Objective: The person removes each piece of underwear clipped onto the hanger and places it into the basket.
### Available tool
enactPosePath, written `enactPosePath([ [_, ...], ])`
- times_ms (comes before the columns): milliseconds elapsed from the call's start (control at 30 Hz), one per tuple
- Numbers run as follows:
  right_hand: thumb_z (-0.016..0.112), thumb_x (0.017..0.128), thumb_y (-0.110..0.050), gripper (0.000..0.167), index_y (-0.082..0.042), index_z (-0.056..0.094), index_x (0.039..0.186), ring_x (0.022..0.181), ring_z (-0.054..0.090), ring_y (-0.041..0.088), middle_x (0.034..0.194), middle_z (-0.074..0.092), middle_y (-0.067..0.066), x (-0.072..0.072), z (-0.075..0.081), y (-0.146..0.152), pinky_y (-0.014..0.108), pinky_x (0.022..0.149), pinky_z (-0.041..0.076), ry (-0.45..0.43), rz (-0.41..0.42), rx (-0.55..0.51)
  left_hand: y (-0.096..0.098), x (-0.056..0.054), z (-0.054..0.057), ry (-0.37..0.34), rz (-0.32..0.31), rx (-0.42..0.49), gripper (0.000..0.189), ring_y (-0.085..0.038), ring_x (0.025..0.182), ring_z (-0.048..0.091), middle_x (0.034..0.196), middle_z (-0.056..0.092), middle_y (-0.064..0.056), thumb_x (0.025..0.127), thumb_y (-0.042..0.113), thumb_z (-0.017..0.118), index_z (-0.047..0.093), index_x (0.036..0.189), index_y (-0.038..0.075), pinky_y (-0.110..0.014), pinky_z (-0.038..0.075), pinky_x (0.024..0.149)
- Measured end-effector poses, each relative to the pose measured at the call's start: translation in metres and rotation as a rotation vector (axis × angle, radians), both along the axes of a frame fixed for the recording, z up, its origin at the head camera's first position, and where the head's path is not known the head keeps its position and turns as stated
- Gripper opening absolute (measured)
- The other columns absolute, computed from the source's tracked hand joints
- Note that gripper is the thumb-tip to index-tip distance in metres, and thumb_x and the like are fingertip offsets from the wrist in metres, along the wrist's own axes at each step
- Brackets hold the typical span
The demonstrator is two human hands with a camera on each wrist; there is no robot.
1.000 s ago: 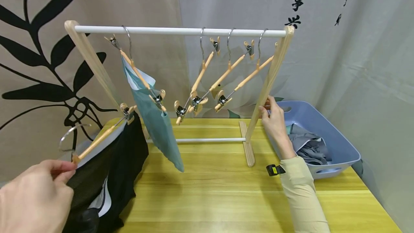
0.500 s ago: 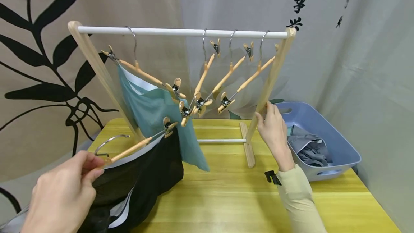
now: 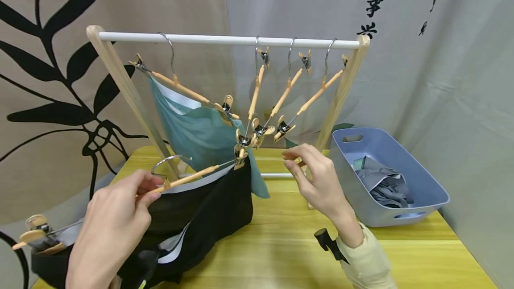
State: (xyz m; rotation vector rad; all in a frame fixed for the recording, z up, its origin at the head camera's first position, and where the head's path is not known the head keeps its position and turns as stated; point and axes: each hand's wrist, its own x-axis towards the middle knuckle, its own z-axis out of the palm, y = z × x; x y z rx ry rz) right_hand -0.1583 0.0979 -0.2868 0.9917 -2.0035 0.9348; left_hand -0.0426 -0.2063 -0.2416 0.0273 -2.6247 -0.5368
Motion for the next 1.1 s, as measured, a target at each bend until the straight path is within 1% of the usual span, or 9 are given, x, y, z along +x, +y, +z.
enactPosePath([
  [67, 0.064, 0.088, -0.005, 0.014, -0.001, 0.065, 0.102, 0.089, 0.063, 0.017, 0.095, 0.067, 0.010, 0.001, 0.001, -0.004, 0.025, 0.071, 0.054, -0.002, 0.034, 0.019, 0.003, -0.004, 0.001, -0.013, -0.025, 0.018, 0.012, -0.020, 0.072, 0.062, 0.087, 0.072, -0.007, 0.085, 0.003, 0.065, 0.067, 0.095, 0.008, -0.029, 0.041, 0.058],
  [167, 0.060, 0.093, -0.015, 0.023, -0.001, 0.063, 0.111, 0.099, 0.062, 0.020, 0.104, 0.067, 0.010, 0.000, 0.003, -0.011, 0.031, 0.078, 0.054, -0.014, 0.057, 0.059, 0.006, -0.008, 0.003, -0.031, -0.053, 0.034, 0.012, -0.020, 0.072, 0.060, 0.090, 0.072, -0.010, 0.085, 0.002, 0.065, 0.068, 0.096, 0.005, -0.028, 0.043, 0.058],
  [300, 0.052, 0.097, -0.029, 0.037, -0.002, 0.058, 0.121, 0.105, 0.061, 0.023, 0.111, 0.064, 0.011, -0.002, 0.003, -0.018, 0.036, 0.083, 0.053, -0.023, 0.095, 0.094, 0.008, -0.013, 0.004, -0.027, -0.084, 0.034, 0.013, -0.020, 0.069, 0.056, 0.090, 0.071, -0.012, 0.084, 0.000, 0.066, 0.070, 0.096, 0.003, -0.025, 0.041, 0.056],
  [400, 0.048, 0.097, -0.033, 0.041, 0.000, 0.057, 0.120, 0.103, 0.062, 0.025, 0.110, 0.064, 0.013, -0.005, 0.001, -0.022, 0.038, 0.082, 0.054, -0.018, 0.120, 0.096, 0.007, -0.015, 0.003, -0.024, -0.096, 0.025, 0.014, -0.020, 0.068, 0.056, 0.089, 0.071, -0.012, 0.083, -0.001, 0.066, 0.071, 0.096, 0.003, -0.026, 0.039, 0.056],
  [500, 0.050, 0.096, -0.033, 0.039, 0.001, 0.058, 0.115, 0.099, 0.064, 0.026, 0.105, 0.064, 0.014, -0.007, -0.001, -0.025, 0.037, 0.078, 0.054, -0.010, 0.114, 0.096, 0.006, -0.016, 0.002, -0.045, -0.097, 0.023, 0.014, -0.020, 0.069, 0.056, 0.089, 0.070, -0.013, 0.083, -0.002, 0.067, 0.070, 0.096, 0.002, -0.027, 0.039, 0.057],
  [700, 0.061, 0.091, -0.023, 0.029, -0.001, 0.063, 0.111, 0.095, 0.062, 0.023, 0.106, 0.061, 0.010, -0.009, -0.001, -0.029, 0.033, 0.079, 0.051, -0.006, 0.082, 0.120, 0.006, -0.016, 0.001, -0.052, -0.104, 0.013, 0.012, -0.019, 0.067, 0.055, 0.088, 0.071, -0.011, 0.084, -0.002, 0.066, 0.070, 0.094, 0.002, -0.026, 0.038, 0.057],
  [800, 0.067, 0.088, -0.018, 0.029, -0.002, 0.065, 0.112, 0.094, 0.063, 0.022, 0.109, 0.060, 0.010, -0.010, -0.002, -0.030, 0.033, 0.078, 0.052, 0.005, 0.038, 0.144, 0.006, -0.016, 0.002, -0.062, -0.106, 0.014, 0.012, -0.018, 0.066, 0.054, 0.088, 0.071, -0.012, 0.084, -0.001, 0.066, 0.070, 0.094, 0.002, -0.025, 0.037, 0.056],
  [1000, 0.069, 0.086, -0.023, 0.033, -0.004, 0.068, 0.112, 0.094, 0.063, 0.021, 0.110, 0.060, 0.008, -0.010, -0.002, -0.030, 0.035, 0.073, 0.052, 0.000, -0.111, 0.228, 0.006, -0.015, 0.001, -0.067, -0.112, 0.013, 0.012, -0.017, 0.066, 0.054, 0.089, 0.071, -0.012, 0.083, -0.002, 0.067, 0.071, 0.093, 0.003, -0.024, 0.037, 0.054],
  [1100, 0.069, 0.086, -0.025, 0.033, -0.004, 0.067, 0.111, 0.093, 0.061, 0.021, 0.108, 0.059, 0.007, -0.012, -0.004, -0.028, 0.034, 0.071, 0.052, -0.007, -0.143, 0.232, 0.006, -0.015, 0.000, -0.070, -0.123, 0.009, 0.010, -0.017, 0.066, 0.055, 0.088, 0.071, -0.011, 0.082, -0.002, 0.068, 0.070, 0.091, 0.003, -0.023, 0.037, 0.053],
])
